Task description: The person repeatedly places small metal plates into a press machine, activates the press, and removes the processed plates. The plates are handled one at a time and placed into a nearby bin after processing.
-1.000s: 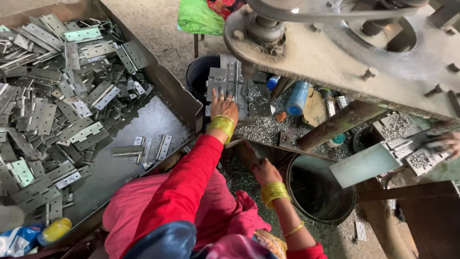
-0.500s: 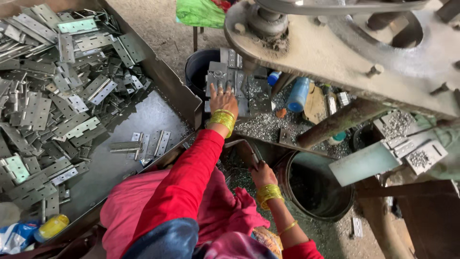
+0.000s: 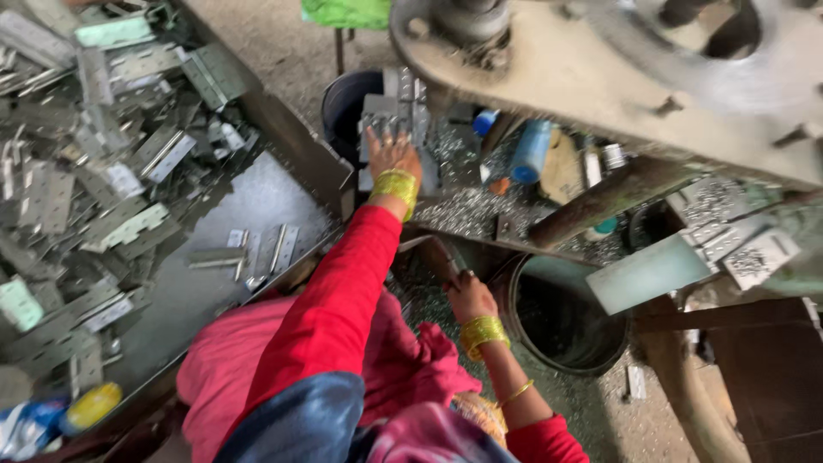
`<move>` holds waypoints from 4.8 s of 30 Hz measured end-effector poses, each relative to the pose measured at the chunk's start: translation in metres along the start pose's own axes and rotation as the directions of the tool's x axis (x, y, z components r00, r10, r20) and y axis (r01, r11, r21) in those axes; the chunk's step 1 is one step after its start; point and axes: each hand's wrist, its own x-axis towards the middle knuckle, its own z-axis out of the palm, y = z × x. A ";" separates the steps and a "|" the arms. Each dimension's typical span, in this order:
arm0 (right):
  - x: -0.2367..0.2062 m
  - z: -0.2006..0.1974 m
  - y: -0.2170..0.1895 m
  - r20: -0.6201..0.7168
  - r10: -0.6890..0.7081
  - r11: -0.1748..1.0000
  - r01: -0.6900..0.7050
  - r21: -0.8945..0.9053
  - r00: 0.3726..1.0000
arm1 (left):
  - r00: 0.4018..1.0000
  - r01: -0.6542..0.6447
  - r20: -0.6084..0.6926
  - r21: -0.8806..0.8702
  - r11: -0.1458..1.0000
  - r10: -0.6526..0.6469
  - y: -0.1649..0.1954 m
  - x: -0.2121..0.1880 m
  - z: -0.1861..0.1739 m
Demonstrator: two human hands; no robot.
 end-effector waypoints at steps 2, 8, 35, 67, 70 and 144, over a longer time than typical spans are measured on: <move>0.006 -0.011 -0.005 -0.068 -0.054 0.997 0.050 -0.062 0.996 | 0.999 0.034 0.043 -0.007 0.999 -0.034 -0.001 0.000 -0.001; 0.021 -0.040 -0.027 0.004 -0.082 0.981 0.082 -0.176 0.997 | 0.998 0.048 -0.029 -0.038 0.998 -0.049 -0.003 0.000 0.006; 0.005 0.008 0.006 -0.131 -0.109 0.990 0.095 -0.108 0.985 | 0.998 0.056 -0.013 -0.040 0.998 -0.056 -0.005 0.000 0.005; 0.010 -0.033 -0.035 -0.001 -0.115 0.969 0.113 -0.219 0.993 | 0.999 0.044 -0.010 -0.007 0.999 -0.044 -0.008 0.004 0.003; 0.013 -0.005 -0.010 -0.042 -0.088 0.989 0.082 -0.124 0.995 | 0.999 0.034 0.006 -0.022 0.999 -0.034 -0.010 0.005 0.005; -0.046 -0.085 -0.114 -0.175 -0.308 0.882 0.212 -0.422 0.935 | 0.993 -0.090 -0.085 -0.033 0.995 0.087 0.004 -0.067 0.002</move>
